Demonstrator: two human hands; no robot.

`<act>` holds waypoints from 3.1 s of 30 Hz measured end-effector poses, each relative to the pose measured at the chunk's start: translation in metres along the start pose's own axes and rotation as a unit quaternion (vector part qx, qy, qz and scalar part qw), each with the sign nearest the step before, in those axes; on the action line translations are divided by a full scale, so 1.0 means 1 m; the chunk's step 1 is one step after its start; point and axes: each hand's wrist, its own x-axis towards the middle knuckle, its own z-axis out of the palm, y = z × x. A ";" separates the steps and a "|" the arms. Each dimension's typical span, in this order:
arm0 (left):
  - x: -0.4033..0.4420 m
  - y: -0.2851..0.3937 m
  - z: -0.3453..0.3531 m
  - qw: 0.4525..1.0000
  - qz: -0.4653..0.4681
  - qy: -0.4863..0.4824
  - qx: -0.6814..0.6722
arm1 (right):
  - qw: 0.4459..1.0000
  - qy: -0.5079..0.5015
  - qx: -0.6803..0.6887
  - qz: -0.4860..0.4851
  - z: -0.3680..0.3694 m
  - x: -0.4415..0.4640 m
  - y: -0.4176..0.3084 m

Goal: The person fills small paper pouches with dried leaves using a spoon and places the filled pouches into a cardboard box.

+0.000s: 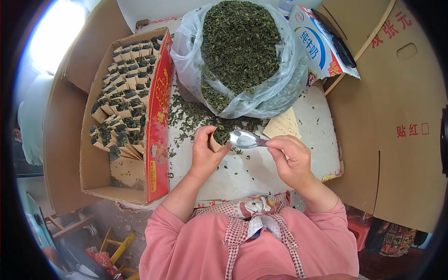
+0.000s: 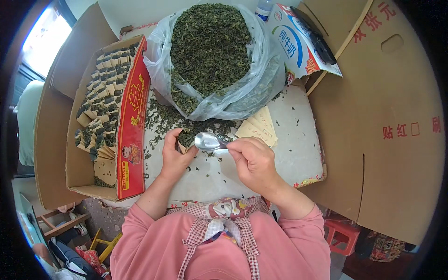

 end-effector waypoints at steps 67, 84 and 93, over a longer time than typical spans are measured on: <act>-0.006 0.032 -0.009 0.974 -0.098 -0.100 -0.176 | 0.979 0.030 -0.074 -0.186 -0.011 -0.010 0.011; -0.039 0.176 -0.107 0.986 0.118 0.028 0.116 | 0.993 0.057 0.026 0.099 0.023 -0.073 0.050; -0.019 0.183 -0.225 0.944 -0.074 0.194 0.255 | 0.991 0.050 0.043 0.116 0.023 -0.082 0.067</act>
